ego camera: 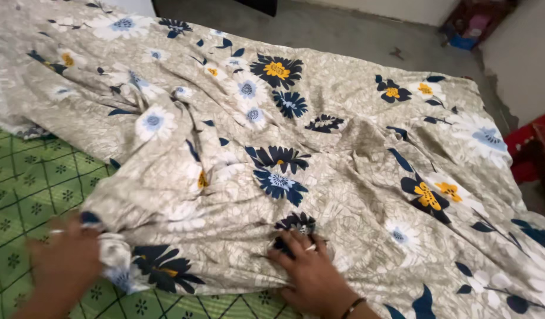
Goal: The person folds a floral-patterned bed sheet on a bed. They repeatedly lift, align, and smooth the sheet with both hands, folding it into smaller sections and pressing it flat. The sheet remains on the bed throughout the clip.
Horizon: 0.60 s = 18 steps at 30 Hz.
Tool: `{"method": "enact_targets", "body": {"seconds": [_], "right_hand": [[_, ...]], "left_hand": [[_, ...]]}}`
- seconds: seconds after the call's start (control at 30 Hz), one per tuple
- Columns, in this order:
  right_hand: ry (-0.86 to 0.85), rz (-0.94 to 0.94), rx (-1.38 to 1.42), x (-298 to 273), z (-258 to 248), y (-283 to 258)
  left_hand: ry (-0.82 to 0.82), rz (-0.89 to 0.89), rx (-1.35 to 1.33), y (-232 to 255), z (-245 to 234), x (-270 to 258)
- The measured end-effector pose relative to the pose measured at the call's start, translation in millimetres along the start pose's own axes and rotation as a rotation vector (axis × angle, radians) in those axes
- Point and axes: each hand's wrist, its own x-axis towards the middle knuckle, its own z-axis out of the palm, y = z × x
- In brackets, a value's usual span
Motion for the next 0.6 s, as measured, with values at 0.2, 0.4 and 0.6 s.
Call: {"method": "enact_targets", "body": {"seconds": [0.2,0.4,0.6], "right_hand": [[0.494,-0.307,-0.18,6.1,55.0,-18.6],[0.013,0.081,0.416,17.9,77.0,4.9],[-0.572,-0.343,0.477,33.0,31.7,29.2]], "left_hand": [[-0.105,-0.745,-2.32,89.5,3.3,-0.6],[-0.425,-0.24,-2.732,82.3,-5.0,-9.3],[0.151,0.211,-2.591,95.5,-22.5,-4.2]]}}
